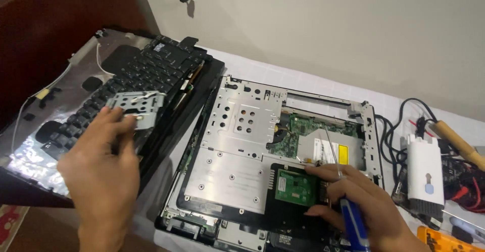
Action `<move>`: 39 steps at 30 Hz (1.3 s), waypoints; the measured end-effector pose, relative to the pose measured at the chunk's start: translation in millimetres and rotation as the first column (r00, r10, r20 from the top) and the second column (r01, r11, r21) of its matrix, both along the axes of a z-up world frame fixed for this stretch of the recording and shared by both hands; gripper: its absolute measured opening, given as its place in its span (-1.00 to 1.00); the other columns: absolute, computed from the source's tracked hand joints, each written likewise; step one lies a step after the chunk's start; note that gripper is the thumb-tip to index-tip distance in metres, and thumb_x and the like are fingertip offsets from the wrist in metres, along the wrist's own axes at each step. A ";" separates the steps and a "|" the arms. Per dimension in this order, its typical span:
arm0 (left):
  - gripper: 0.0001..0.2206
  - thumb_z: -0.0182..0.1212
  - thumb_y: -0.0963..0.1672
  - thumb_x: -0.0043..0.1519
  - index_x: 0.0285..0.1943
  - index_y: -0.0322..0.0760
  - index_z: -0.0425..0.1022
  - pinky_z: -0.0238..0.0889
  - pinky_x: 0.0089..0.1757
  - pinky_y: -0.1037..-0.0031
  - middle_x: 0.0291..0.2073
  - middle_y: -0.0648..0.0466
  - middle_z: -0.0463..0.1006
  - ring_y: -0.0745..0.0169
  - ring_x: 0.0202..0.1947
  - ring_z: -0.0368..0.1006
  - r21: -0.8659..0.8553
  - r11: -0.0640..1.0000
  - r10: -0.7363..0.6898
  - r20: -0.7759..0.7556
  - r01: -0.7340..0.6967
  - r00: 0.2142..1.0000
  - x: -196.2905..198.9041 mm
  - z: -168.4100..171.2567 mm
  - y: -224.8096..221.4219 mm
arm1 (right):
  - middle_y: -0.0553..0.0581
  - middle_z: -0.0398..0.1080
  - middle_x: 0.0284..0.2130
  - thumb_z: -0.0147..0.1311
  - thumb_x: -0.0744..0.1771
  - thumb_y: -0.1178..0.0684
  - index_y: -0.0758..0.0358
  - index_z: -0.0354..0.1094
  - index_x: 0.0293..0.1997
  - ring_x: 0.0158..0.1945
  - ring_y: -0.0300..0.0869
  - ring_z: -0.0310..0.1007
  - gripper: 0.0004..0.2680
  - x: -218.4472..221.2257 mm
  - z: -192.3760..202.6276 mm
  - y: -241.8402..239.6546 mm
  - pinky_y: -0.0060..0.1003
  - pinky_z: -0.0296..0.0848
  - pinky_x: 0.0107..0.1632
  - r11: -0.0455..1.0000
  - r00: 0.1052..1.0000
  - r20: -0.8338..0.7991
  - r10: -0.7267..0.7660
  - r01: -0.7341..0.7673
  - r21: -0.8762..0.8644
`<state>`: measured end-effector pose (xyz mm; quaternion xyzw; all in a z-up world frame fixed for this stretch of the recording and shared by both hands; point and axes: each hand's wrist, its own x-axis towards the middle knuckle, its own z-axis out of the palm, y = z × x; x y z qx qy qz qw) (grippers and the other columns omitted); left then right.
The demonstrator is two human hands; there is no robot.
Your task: Disassembling a laptop to remove the internal metal frame and the optical drive unit.
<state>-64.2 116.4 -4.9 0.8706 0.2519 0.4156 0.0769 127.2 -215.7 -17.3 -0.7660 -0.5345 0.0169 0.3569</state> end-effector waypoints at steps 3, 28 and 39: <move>-0.83 0.36 -0.37 0.27 0.00 -0.50 0.65 0.42 0.16 0.10 0.04 -0.31 0.66 -0.25 0.19 0.57 -0.005 1.000 0.012 -0.015 -0.012 1.000 -6.1 -8.7 6.3 | 0.07 0.54 0.12 0.34 0.21 -0.04 0.08 0.18 -0.40 0.15 -0.07 0.58 -0.74 4.7 -5.6 -2.2 -0.13 0.47 0.20 1.000 0.997 0.071 0.027 -0.028 0.011; -0.66 0.20 -0.07 0.32 0.19 -0.37 0.48 0.24 0.03 0.17 0.03 -0.06 0.51 -0.04 0.02 0.38 -0.294 0.561 -0.821 -0.317 0.774 0.475 69.3 -11.7 -104.9 | 0.00 0.65 -0.20 0.20 0.29 0.06 0.12 0.21 -0.42 -0.12 -0.23 0.66 -0.82 -0.3 0.3 -6.3 -0.29 0.50 0.04 0.968 0.973 -0.024 -0.230 0.231 0.096; -0.64 0.30 0.02 0.26 0.10 -0.26 0.49 0.18 0.01 0.19 -0.06 0.03 0.44 0.01 -0.07 0.32 -0.205 0.560 -0.770 -0.488 0.803 0.412 85.6 -12.1 -102.7 | -0.03 0.58 -0.35 0.11 0.34 -0.04 0.07 0.51 -0.14 -0.30 -0.28 0.59 -0.88 3.1 1.3 -9.4 -0.35 0.53 -0.14 0.964 0.964 -0.098 -0.249 0.256 0.073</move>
